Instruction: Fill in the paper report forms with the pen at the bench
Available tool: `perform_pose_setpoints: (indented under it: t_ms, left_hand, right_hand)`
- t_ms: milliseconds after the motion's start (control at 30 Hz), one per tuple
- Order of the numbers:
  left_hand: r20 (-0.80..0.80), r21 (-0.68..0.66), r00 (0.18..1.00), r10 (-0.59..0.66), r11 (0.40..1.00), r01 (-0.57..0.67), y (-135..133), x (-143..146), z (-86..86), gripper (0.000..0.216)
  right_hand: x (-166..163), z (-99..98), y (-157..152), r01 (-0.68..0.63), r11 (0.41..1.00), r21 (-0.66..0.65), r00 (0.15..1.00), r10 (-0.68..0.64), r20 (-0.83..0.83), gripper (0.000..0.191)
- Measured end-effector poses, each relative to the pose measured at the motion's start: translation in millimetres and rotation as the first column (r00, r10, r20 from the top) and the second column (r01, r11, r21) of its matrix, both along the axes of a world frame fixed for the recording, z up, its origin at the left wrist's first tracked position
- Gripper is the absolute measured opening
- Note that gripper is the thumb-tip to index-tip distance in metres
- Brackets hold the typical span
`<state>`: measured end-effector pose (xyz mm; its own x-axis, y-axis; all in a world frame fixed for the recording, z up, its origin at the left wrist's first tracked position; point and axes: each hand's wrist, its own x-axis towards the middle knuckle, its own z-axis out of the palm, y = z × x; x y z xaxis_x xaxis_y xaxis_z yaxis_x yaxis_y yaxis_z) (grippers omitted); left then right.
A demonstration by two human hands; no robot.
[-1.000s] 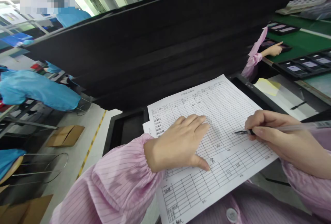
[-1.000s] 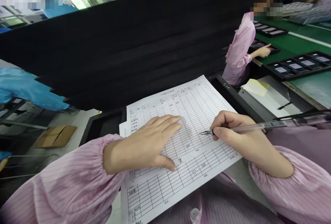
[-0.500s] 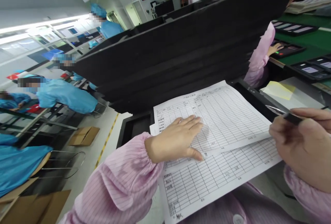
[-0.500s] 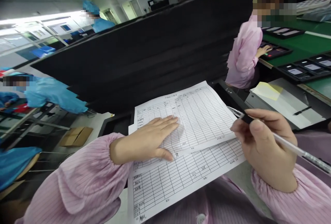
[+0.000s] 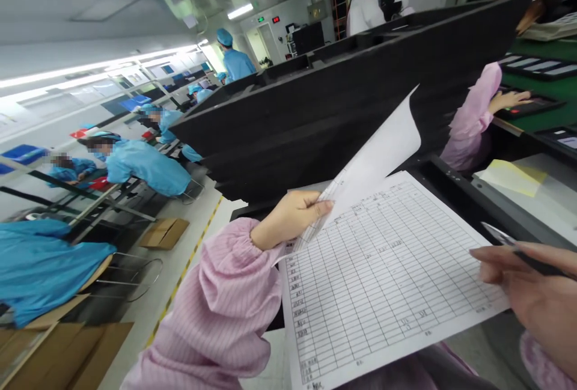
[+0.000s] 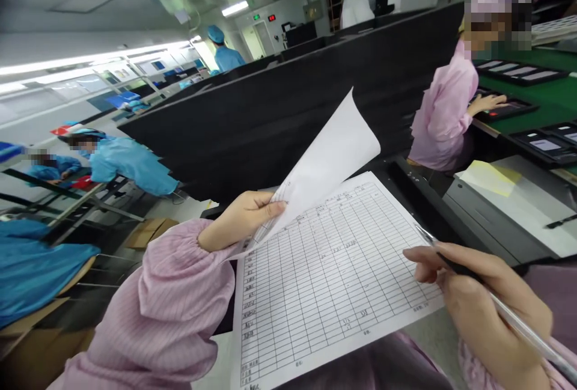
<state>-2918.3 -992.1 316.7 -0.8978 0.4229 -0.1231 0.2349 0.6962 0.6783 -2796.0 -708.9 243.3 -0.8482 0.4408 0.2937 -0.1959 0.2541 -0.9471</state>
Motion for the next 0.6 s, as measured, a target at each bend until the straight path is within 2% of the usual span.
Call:
perform_pose_setpoints:
  t_ms: [100,267,333,467,600]
  left_hand:
    - [0.012,0.083,0.998,0.059,0.995,-0.060,-0.9,1.5,4.1,0.039]
    - [0.037,0.118,0.996,0.083,0.989,-0.087,1.5,3.3,4.6,0.038]
    - [0.040,0.114,0.996,0.085,0.989,-0.089,1.7,3.5,4.2,0.038]
    - [0.038,0.094,0.996,0.076,0.992,-0.079,1.7,4.2,3.9,0.038]
    - [0.027,0.060,0.998,0.059,0.996,-0.061,1.2,4.1,2.6,0.036]
  right_hand:
    - [-4.2,2.3,-14.1,0.006,1.000,-0.016,0.999,-0.006,0.032,0.010]
    - [-13.8,-0.4,-4.8,-0.074,0.962,0.264,0.995,0.090,-0.046,0.007]
    - [-12.8,3.4,-7.0,-0.052,0.965,0.259,0.998,0.056,-0.008,0.007]
    - [-8.4,14.8,-19.3,0.036,0.986,0.161,0.990,-0.057,0.127,0.007]
    - [-11.0,11.2,-15.4,0.014,0.981,0.196,0.997,-0.029,0.074,0.010]
